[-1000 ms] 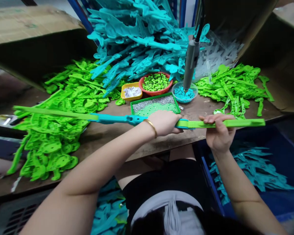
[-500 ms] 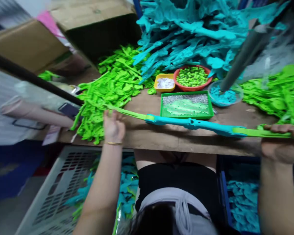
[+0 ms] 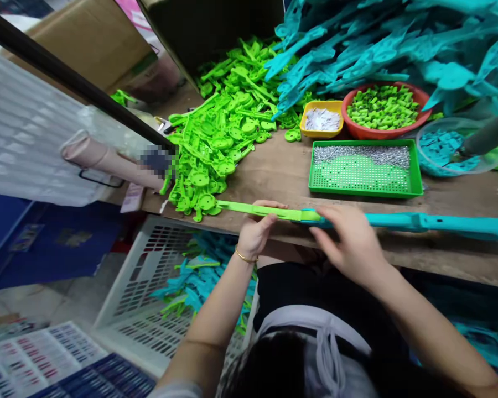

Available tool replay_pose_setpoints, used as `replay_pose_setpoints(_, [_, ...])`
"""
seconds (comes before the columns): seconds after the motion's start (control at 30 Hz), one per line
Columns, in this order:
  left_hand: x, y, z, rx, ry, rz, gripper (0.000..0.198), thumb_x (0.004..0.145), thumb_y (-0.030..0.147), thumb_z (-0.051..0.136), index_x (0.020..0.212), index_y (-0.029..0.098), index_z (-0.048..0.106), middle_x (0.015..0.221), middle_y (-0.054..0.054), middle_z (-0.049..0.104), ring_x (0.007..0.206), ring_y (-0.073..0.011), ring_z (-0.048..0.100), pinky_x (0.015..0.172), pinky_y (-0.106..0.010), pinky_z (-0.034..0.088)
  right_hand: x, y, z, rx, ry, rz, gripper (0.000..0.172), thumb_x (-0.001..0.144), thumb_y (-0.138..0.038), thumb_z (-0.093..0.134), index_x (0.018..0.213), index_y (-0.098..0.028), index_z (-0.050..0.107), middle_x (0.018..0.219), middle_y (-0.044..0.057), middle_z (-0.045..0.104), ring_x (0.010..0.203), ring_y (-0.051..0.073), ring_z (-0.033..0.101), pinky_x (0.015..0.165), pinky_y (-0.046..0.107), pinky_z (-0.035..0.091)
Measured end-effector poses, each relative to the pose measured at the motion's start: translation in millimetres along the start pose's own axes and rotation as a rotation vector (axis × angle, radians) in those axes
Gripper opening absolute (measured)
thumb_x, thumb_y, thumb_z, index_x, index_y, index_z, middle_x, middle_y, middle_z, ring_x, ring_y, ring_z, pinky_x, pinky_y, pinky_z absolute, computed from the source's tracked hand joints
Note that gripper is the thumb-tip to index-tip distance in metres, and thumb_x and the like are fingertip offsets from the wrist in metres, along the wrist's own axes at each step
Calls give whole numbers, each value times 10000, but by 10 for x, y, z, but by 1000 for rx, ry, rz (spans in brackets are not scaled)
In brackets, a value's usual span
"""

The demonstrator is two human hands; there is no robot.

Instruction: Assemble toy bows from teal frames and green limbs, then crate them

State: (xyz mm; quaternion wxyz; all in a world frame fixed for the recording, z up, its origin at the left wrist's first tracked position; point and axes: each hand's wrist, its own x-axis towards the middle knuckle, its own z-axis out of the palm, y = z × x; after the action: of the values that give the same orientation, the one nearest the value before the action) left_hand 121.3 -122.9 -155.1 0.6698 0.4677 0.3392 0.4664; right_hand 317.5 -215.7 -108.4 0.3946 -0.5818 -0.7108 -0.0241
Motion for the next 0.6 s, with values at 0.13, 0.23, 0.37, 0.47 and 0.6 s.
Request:
replay_pose_setpoints(0.13, [-26,85,-191,100,-57,62,420,627,276,869,982,191,662,987,-47,729,981,-209,692,914,-350,535,183,-174,339,-140,-302,-40,214,889,-242,547,1029,-117,649,1011,121,710,926,252,643,927,423,467])
replay_pose_setpoints(0.23, [-26,176,-313,115,-89,126,389,649,250,857,990,206,676,984,-43,734,957,-200,700,900,-337,541,228,-188,452,-212,-379,-9,182,900,-236,519,976,-134,649,941,111,712,865,252,639,901,419,444])
replay_pose_setpoints(0.37, [-22,264,-346,101,-59,215,369,668,266,844,999,234,683,982,-29,729,953,-201,702,902,-361,548,289,-233,494,-146,-373,-14,200,891,-269,548,1024,-142,627,1002,119,700,905,262,625,826,395,443])
replay_pose_setpoints(0.47, [-3,321,-426,167,-29,260,397,683,312,831,1039,247,669,1021,-40,718,977,-220,693,927,-410,538,370,-327,485,-76,-393,-47,252,891,-301,559,1081,-142,609,1052,121,690,934,258,616,830,391,446])
replay_pose_setpoints(0.6, [18,418,-783,617,6,308,569,645,495,814,1125,237,650,1192,-107,667,1189,-306,585,1078,-499,404,257,-273,168,-164,-371,-7,397,854,-304,616,1207,-128,569,1202,178,632,1103,344,558,1037,533,322])
